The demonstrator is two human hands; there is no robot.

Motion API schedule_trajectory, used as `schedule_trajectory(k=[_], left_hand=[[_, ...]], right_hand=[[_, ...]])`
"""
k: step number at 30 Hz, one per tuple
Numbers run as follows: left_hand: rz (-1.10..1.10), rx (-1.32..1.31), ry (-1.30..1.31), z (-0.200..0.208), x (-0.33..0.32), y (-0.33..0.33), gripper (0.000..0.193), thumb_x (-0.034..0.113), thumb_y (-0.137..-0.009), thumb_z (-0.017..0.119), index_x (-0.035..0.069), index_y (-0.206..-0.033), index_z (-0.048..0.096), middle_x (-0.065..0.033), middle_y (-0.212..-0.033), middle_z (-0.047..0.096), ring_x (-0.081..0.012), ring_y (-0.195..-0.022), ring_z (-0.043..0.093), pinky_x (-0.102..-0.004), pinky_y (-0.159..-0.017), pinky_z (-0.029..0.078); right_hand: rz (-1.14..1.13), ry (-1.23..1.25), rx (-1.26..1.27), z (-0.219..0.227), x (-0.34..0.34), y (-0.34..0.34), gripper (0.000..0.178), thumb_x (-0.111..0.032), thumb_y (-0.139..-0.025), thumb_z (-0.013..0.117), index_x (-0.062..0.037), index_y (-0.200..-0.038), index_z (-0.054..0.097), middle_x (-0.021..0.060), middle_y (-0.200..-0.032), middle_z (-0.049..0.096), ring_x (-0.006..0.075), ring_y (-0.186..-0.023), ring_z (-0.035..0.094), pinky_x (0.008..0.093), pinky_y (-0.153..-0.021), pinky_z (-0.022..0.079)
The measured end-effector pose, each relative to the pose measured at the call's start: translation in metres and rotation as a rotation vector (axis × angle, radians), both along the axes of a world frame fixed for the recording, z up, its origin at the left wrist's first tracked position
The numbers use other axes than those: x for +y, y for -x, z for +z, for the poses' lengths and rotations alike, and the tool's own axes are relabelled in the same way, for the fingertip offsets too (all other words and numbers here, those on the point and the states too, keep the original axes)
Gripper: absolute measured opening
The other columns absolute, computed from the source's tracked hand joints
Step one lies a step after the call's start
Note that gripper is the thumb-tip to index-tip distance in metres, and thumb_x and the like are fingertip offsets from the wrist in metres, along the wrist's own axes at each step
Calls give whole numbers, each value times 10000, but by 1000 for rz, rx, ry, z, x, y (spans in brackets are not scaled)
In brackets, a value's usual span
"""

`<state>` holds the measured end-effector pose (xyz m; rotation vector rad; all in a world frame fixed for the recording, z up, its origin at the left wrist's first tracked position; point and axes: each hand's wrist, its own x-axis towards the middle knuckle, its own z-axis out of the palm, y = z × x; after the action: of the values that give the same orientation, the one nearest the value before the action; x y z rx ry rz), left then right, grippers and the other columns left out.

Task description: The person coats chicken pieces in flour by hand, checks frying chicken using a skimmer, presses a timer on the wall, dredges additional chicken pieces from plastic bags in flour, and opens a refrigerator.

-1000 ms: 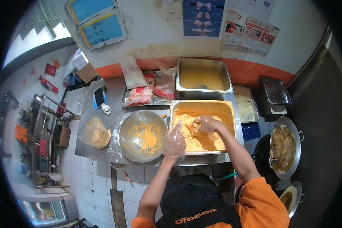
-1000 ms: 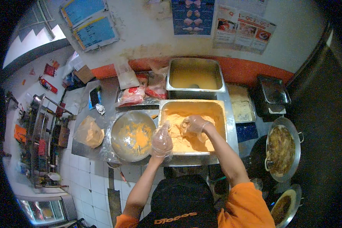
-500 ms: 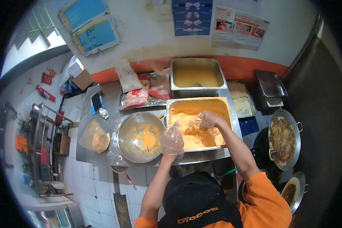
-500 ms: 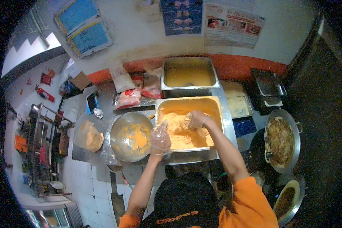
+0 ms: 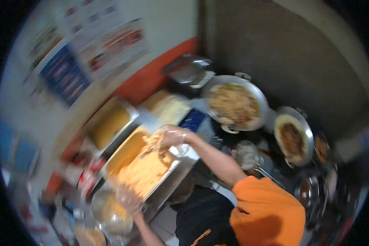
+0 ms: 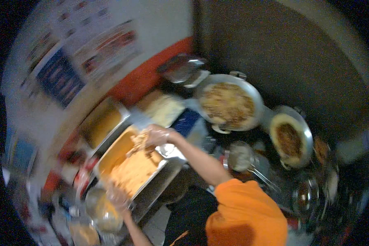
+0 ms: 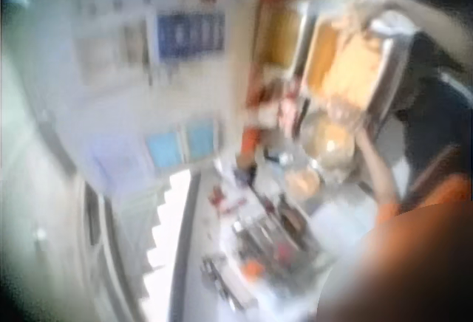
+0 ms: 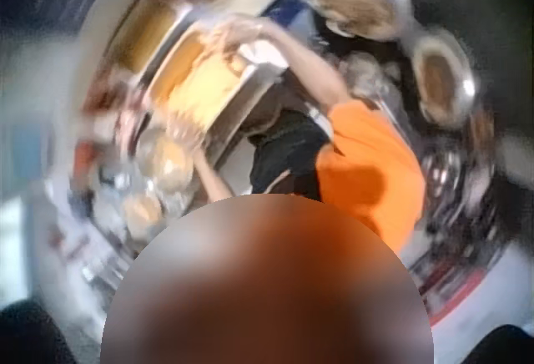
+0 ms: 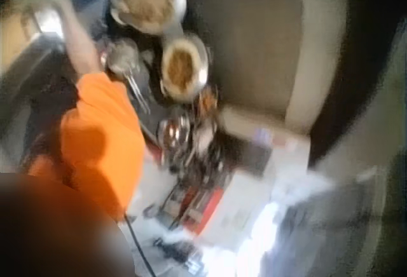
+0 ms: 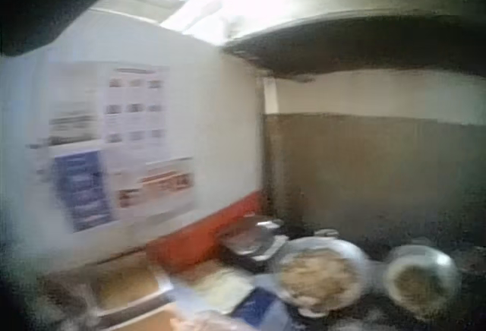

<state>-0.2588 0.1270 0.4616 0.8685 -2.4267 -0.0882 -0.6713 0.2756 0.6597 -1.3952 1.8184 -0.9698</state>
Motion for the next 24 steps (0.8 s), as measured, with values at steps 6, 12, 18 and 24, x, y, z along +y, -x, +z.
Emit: schedule_trajectory(k=[6,12,18,24], left_hand=[[-36,88,69,25,-12,9,431,133,-1026,561,57,-1450,564,-16,-1027,642,-133,-769,612,-309,-655,525],[-62,46,48,33,-15,26,426,146,-1032,560,60,-1450,564,-25,-1084,651,-142,-797,619,-330,-695,535],[-72,10,36,29,-17,37,422,158,-1039,560,63,-1450,564,-33,-1141,661,-150,-825,627,-350,-735,545],[-64,5,-42,-11,-23,28,418,170,-1045,560,66,-1450,563,-42,-1197,670,-159,-853,634,-371,-775,555]], right_hand=[[-544,142,-211,68,254,54,414,-140,-763,832,-13,-1149,753,84,-1038,775,159,-909,727,312,-801,605],[-1147,-324,276,2,563,123,463,-298,-721,888,-112,-1129,771,75,-1063,776,212,-943,739,373,-860,608],[-1021,-1317,504,-76,731,196,504,-545,-644,903,-197,-997,816,73,-1101,782,262,-998,740,416,-897,586],[-2007,-428,329,-89,807,222,481,-474,-842,797,-31,-1029,770,200,-1045,764,372,-1012,726,451,-919,569]])
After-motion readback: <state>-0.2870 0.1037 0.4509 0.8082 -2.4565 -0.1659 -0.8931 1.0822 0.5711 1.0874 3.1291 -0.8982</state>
